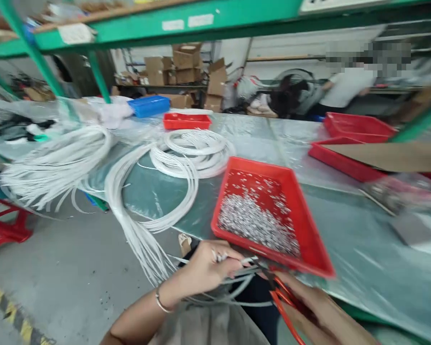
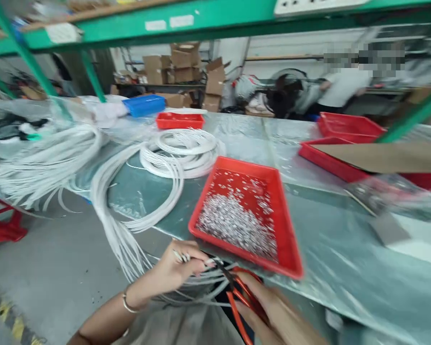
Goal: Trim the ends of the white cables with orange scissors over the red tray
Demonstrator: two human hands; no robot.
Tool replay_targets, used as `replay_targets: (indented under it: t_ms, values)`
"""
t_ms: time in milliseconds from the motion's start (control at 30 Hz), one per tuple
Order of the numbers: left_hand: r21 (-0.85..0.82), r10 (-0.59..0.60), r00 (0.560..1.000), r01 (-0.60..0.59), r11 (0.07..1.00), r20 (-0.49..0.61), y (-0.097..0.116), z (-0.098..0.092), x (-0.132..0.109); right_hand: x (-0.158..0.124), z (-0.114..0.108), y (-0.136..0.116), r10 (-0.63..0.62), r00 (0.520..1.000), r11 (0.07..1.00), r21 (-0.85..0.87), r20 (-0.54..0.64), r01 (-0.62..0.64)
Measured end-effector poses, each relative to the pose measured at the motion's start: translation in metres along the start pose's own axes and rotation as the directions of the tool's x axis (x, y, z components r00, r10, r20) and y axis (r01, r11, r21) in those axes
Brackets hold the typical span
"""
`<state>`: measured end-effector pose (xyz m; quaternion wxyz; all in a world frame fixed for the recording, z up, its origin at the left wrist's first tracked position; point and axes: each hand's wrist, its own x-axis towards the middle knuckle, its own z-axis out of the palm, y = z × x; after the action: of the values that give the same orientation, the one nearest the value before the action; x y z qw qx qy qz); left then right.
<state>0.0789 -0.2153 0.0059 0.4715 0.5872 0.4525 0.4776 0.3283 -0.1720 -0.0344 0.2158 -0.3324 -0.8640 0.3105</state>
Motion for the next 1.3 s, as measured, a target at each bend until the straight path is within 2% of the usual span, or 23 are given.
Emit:
replay_targets:
  t_ms: [67, 167, 233, 267, 300, 367, 467, 533, 633, 700, 800, 900, 967, 1033, 1100, 1133, 1200, 1267, 1300]
  values:
    - [-0.177, -0.079, 0.986, 0.105, 0.979, 0.149, -0.008, -0.004, 0.005, 0.005, -0.012, -0.022, -0.043, 0.996, 0.998, -0.036, 0.08, 0.046]
    - [-0.327, -0.127, 0.907, 0.272, 0.905, 0.401, -0.016, -0.01, 0.013, 0.017, -0.024, -0.043, 0.013, 0.988, 0.999, -0.053, 0.152, -0.005]
    - [-0.389, -0.154, 0.853, 0.379, 0.84, 0.499, -0.018, -0.013, 0.016, 0.023, -0.027, -0.046, 0.021, 0.982, 1.0, 0.01, 0.186, -0.024]
    - [-0.401, -0.164, 0.841, 0.406, 0.821, 0.516, -0.018, -0.014, 0.017, 0.025, -0.027, -0.046, 0.022, 0.981, 0.997, 0.074, 0.19, -0.036]
    - [-0.4, -0.166, 0.844, 0.404, 0.823, 0.511, -0.018, -0.014, 0.017, 0.027, -0.025, -0.045, 0.025, 0.984, 0.986, 0.158, 0.175, -0.053]
    - [-0.359, -0.133, 0.877, 0.321, 0.876, 0.461, -0.017, -0.012, 0.016, 0.032, -0.018, -0.044, 0.04, 0.993, 0.922, 0.379, 0.109, -0.079]
    - [-0.201, -0.101, 0.917, 0.19, 0.961, 0.385, -0.014, -0.005, 0.013, 0.043, 0.0, -0.048, 0.064, 0.997, 0.741, 0.671, -0.033, -0.026]
    - [-0.074, -0.118, 0.937, 0.15, 0.986, 0.328, -0.012, 0.0, 0.011, 0.053, 0.013, -0.052, 0.097, 0.991, 0.578, 0.816, -0.093, 0.02]
    - [0.093, -0.032, 0.976, 0.012, 0.996, 0.214, -0.012, 0.003, 0.01, 0.064, 0.029, -0.054, 0.158, 0.985, 0.309, 0.951, -0.066, 0.014]
    - [0.181, 0.072, 0.984, -0.101, 0.978, 0.161, -0.013, 0.003, 0.012, 0.068, 0.034, -0.053, 0.159, 0.987, 0.212, 0.977, -0.001, -0.033]
    - [0.214, 0.126, 0.984, -0.151, 0.965, 0.128, -0.013, 0.003, 0.015, 0.067, 0.035, -0.049, 0.176, 0.984, 0.208, 0.977, -0.003, -0.034]
    - [0.16, 0.099, 0.992, -0.11, 0.981, 0.079, -0.014, 0.005, 0.016, 0.065, 0.033, -0.047, 0.234, 0.963, 0.286, 0.956, -0.134, 0.064]
    - [0.188, 0.115, 0.993, -0.12, 0.975, 0.034, -0.015, 0.007, 0.016, 0.064, 0.032, -0.048, 0.27, 0.94, 0.337, 0.935, -0.207, 0.109]
    - [0.22, 0.162, 0.987, -0.157, 0.963, -0.008, -0.017, 0.009, 0.017, 0.065, 0.033, -0.048, 0.28, 0.937, 0.323, 0.94, -0.207, 0.112]
    - [0.143, 0.156, 0.988, -0.153, 0.978, -0.015, -0.019, 0.01, 0.02, 0.066, 0.035, -0.047, 0.246, 0.96, 0.266, 0.962, -0.135, 0.067]
    - [0.059, 0.12, 0.993, -0.121, 0.991, 0.019, -0.019, 0.01, 0.022, 0.067, 0.036, -0.045, 0.217, 0.972, 0.242, 0.97, -0.09, 0.036]
    - [-0.136, 0.01, 0.984, 0.014, 0.991, 0.177, -0.02, 0.009, 0.025, 0.069, 0.037, -0.043, 0.166, 0.986, 0.235, 0.972, -0.034, -0.006]
    - [-0.273, -0.077, 0.943, 0.171, 0.946, 0.324, -0.019, 0.006, 0.028, 0.07, 0.036, -0.04, 0.161, 0.985, 0.278, 0.96, -0.066, 0.019]
    - [-0.311, -0.11, 0.929, 0.228, 0.923, 0.354, -0.018, 0.005, 0.028, 0.07, 0.035, -0.039, 0.173, 0.979, 0.311, 0.949, -0.105, 0.046]
